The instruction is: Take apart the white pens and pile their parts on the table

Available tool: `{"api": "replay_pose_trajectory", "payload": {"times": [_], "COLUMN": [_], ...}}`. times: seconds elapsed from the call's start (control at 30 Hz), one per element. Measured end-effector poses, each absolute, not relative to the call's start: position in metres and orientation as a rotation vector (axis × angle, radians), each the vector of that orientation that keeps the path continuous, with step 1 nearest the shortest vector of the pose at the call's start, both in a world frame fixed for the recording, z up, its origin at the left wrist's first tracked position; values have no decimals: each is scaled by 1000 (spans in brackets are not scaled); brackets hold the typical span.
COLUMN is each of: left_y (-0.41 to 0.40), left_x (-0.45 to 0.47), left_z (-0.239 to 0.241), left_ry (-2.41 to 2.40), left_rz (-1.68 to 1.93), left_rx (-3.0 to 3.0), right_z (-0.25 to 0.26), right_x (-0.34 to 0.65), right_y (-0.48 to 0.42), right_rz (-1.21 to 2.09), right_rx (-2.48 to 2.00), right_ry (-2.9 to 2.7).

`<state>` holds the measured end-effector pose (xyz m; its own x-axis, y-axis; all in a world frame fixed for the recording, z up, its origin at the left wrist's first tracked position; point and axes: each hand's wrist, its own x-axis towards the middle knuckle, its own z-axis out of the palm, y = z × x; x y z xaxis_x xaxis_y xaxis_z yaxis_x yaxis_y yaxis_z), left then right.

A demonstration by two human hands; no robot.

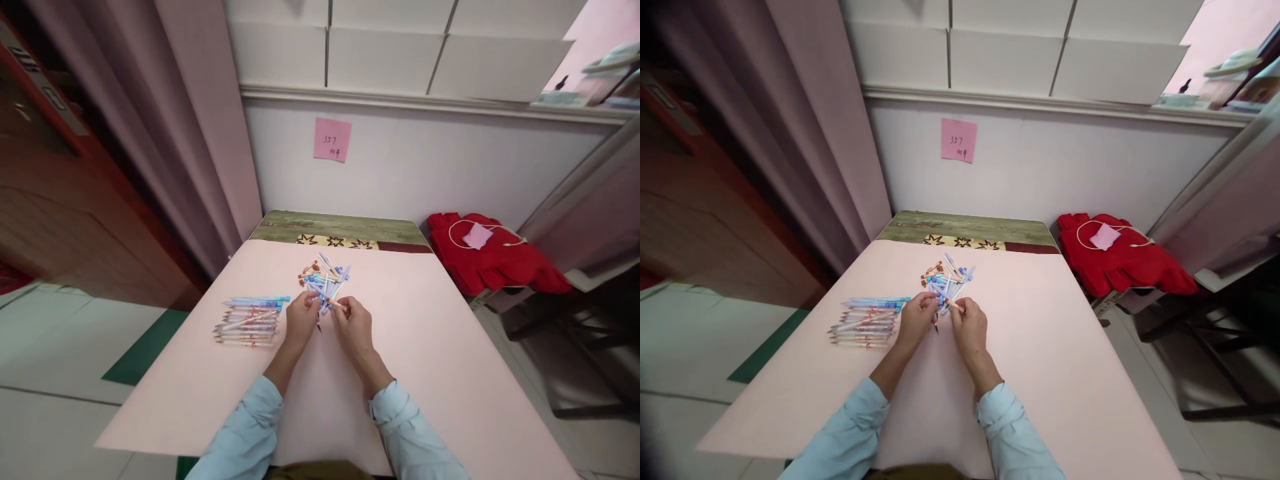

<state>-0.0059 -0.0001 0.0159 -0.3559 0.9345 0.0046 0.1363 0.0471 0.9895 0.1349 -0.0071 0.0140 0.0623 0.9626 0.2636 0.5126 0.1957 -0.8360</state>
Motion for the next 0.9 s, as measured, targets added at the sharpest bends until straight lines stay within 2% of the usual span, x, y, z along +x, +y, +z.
{"api": "replay_pose_trajectory", "payload": {"times": [0.13,0.63,0.9], "left_y": [1,-8,-5], "left_x": [6,16,11], "left_z": [12,21,25], "left_ry": [1370,1184,1175], "left_rz": [1426,1361,1407], "left_rx": [865,832,759], "right_z": [14,13,11], "right_x": [136,131,128], "right_y": [-3,3,6], "right_rz": [609,1227,1336], "right_rx": [-1340,-1005,-939], "right_ry": [-1447,-891,-771]}}
